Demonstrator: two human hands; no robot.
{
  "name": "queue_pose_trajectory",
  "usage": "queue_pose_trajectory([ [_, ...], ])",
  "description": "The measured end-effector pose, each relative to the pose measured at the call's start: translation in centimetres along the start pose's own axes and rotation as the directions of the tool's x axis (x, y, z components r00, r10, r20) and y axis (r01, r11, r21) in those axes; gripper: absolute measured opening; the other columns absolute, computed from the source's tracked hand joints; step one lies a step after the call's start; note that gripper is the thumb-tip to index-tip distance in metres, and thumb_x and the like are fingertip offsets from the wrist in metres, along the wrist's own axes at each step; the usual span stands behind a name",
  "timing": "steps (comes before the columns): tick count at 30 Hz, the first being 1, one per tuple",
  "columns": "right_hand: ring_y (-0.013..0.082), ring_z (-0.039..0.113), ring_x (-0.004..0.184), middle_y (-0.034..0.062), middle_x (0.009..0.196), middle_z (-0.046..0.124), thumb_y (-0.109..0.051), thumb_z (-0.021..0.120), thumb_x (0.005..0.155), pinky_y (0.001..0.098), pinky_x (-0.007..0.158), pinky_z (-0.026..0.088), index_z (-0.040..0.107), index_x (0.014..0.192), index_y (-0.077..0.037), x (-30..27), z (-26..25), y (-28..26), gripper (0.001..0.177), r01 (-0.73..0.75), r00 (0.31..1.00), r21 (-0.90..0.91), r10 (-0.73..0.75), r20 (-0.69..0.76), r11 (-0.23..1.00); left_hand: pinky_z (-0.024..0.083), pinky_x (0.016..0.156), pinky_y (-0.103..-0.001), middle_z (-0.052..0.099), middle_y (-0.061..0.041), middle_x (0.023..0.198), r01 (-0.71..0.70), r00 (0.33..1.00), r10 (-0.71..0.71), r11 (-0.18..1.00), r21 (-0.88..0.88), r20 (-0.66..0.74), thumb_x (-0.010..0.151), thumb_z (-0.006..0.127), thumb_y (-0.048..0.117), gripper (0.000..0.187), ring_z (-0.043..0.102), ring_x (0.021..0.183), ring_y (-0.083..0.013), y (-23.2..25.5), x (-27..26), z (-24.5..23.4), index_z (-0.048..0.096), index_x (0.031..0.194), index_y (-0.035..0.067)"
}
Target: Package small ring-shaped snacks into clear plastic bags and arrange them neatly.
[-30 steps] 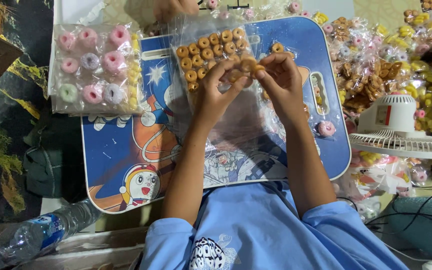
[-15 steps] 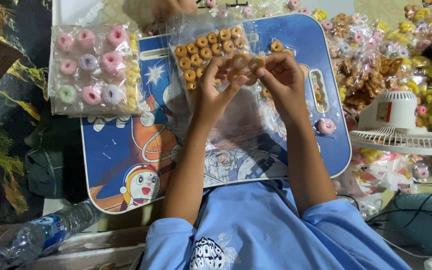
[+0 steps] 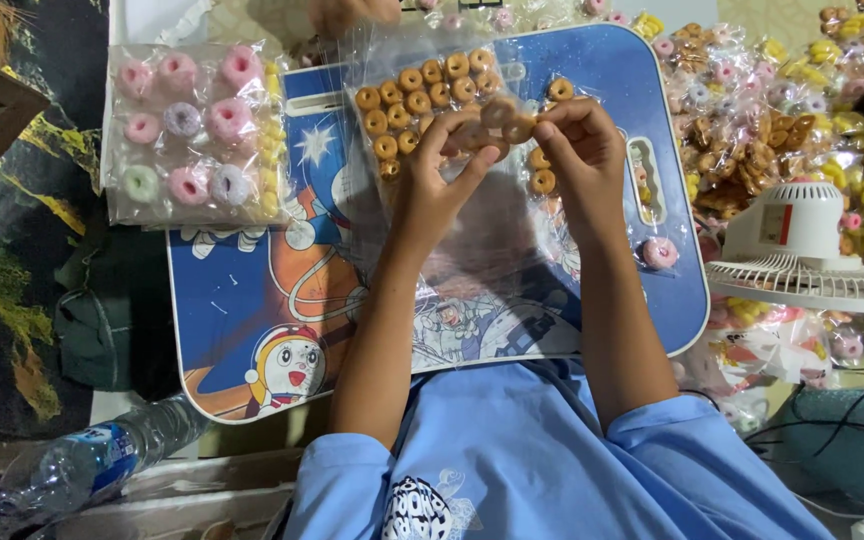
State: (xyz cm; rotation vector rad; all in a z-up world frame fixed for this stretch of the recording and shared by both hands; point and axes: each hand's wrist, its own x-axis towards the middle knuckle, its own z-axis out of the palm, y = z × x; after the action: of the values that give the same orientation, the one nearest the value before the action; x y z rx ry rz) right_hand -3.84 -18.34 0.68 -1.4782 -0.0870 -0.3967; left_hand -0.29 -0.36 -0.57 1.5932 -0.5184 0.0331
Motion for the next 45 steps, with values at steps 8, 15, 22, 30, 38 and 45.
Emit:
queue_pose_trajectory([
  [8,0.0103,0.064,0.096,0.0011,0.104,0.066,-0.015,0.069,0.104,0.0235,0.088,0.052,0.066,0.109,-0.01,0.3,-0.4,1.1,0.008,-0.001,1.0,-0.011,0.002,0.02,1.0,0.059,0.089,-0.03,0.069,-0.007,0.126,-0.009,1.0,0.008,1.0,-0.001,-0.022,0.099,0.066,0.037,0.04,0.072,0.106,-0.0209,-0.4,-0.1,-0.2,0.052,0.133,0.02],
  [15,0.014,0.065,0.111,0.0046,0.119,0.065,-0.029,0.067,0.104,0.0282,0.098,0.055,0.058,0.122,-0.009,0.0,0.4,1.2,0.028,-0.014,0.993,0.078,0.005,0.122,0.997,0.052,0.081,-0.026,0.068,-0.002,0.111,0.016,0.995,-0.024,0.997,-0.081,-0.102,0.098,0.065,0.038,0.031,0.065,0.095,-0.0136,0.1,0.1,-0.3,0.059,0.119,0.016],
  [22,0.0144,0.057,0.082,0.0116,0.095,0.064,-0.004,0.067,0.105,0.026,0.074,0.046,0.062,0.109,0.001,-0.1,0.8,2.6,0.008,0.026,1.0,-0.031,-0.025,0.006,0.999,0.058,0.084,-0.039,0.068,-0.014,0.101,-0.073,0.984,0.077,0.997,0.031,-0.161,0.101,0.069,0.043,0.039,0.071,0.092,-0.0271,-1.1,0.0,-0.1,0.063,0.125,0.012],
  [30,0.018,0.064,0.115,0.0071,0.122,0.064,-0.02,0.069,0.107,0.0299,0.101,0.055,0.058,0.127,-0.006,0.1,0.3,1.6,0.027,0.074,0.985,0.08,-0.085,0.152,0.994,0.061,0.07,-0.02,0.07,-0.004,0.111,-0.124,0.978,0.113,0.991,-0.053,-0.176,0.106,0.059,0.039,0.03,0.07,0.094,-0.0148,-2.9,0.1,0.2,0.059,0.124,0.015],
  [38,0.0195,0.069,0.097,0.01,0.106,0.067,-0.017,0.069,0.107,0.0314,0.09,0.061,0.058,0.115,-0.005,0.0,0.5,1.5,0.018,0.116,0.985,0.111,-0.129,0.114,0.987,0.056,0.097,-0.028,0.067,-0.002,0.122,-0.087,0.993,0.081,0.993,-0.074,-0.082,0.104,0.064,0.042,0.036,0.068,0.111,-0.0156,0.0,-0.3,-0.1,0.057,0.13,0.017],
  [45,0.0227,0.068,0.093,0.0127,0.103,0.067,-0.014,0.064,0.109,0.0339,0.088,0.059,0.063,0.118,-0.001,0.2,0.8,1.5,0.016,0.136,0.987,0.025,-0.138,0.084,0.99,0.053,0.074,-0.023,0.069,-0.002,0.102,-0.064,0.992,0.066,0.998,0.018,-0.104,0.1,0.06,0.041,0.031,0.064,0.085,-0.0132,-1.2,0.2,0.1,0.061,0.115,0.014],
])
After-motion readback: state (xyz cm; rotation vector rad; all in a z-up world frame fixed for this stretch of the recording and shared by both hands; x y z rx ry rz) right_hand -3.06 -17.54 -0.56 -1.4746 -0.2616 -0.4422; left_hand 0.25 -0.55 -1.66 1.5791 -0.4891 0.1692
